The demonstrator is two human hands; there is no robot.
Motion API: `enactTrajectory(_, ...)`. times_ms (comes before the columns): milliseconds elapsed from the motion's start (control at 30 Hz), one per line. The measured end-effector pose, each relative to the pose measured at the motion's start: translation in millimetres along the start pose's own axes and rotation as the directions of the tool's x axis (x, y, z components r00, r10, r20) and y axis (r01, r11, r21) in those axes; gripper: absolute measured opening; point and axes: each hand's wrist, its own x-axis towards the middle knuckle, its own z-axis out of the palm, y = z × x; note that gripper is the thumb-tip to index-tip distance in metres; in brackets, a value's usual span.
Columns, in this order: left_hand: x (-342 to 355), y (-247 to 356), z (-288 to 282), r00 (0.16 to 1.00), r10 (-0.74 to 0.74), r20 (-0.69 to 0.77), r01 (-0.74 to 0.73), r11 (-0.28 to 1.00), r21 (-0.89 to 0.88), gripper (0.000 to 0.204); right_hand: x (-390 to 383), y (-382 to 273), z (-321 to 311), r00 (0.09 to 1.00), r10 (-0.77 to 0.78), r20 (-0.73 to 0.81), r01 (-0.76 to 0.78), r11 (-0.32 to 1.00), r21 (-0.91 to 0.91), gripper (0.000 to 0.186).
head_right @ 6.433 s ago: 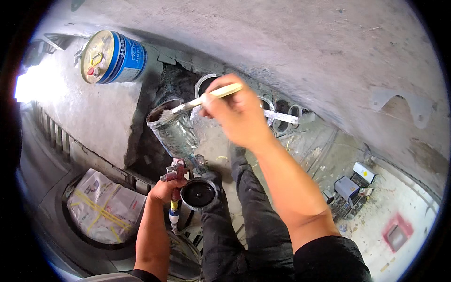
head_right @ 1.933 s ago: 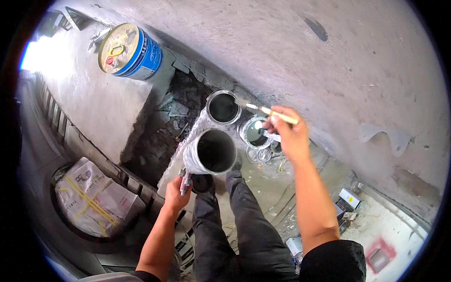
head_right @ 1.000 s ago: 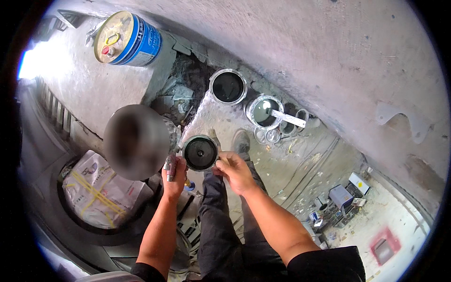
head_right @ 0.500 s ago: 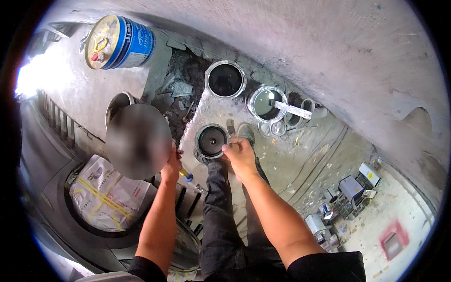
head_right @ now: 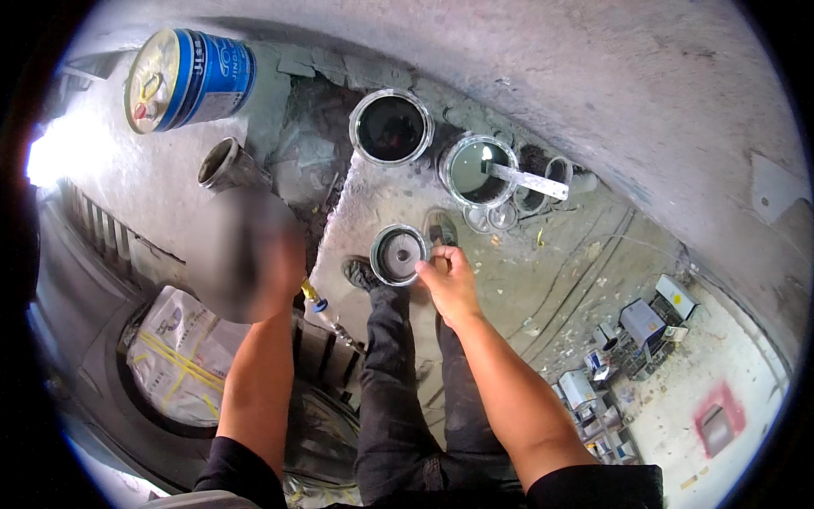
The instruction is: The person mixes paint by pouring liquid from containers into a larger basin and stirring with a metal rod while holding a spray gun.
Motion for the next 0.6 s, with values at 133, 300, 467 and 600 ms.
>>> enactTrajectory(133,-15.5,-2.4,3.9,0.977,-0.042,-0.209,0.065,0.993,0.102,0.031,2.5,-4.4,3.5,0.999,-0.048,0.026,0.049,0.996,-0.069,0.03)
enactTrajectory(300,-47.7,2.5,-0.1,0.966,0.102,-0.239,-0.077,0.991,0.11,0.021,13.9,-22.7,18.6,0.988,-0.14,0.072,0.148,0.979,-0.137,0.027)
enactTrajectory(467,-95.8,-1.3,-22.0,0.97,0.219,-0.103,-0.203,0.968,0.146,0.015,18.1,-60.6,61.9,0.968,-0.167,0.188,0.169,0.986,0.001,0.029)
enactTrajectory(600,-133.0,24.5,-19.8,0.999,-0.007,0.052,0.017,0.979,-0.202,0.028,25.5,-80.7,84.2,0.932,-0.245,0.268,0.274,0.959,-0.077,0.031)
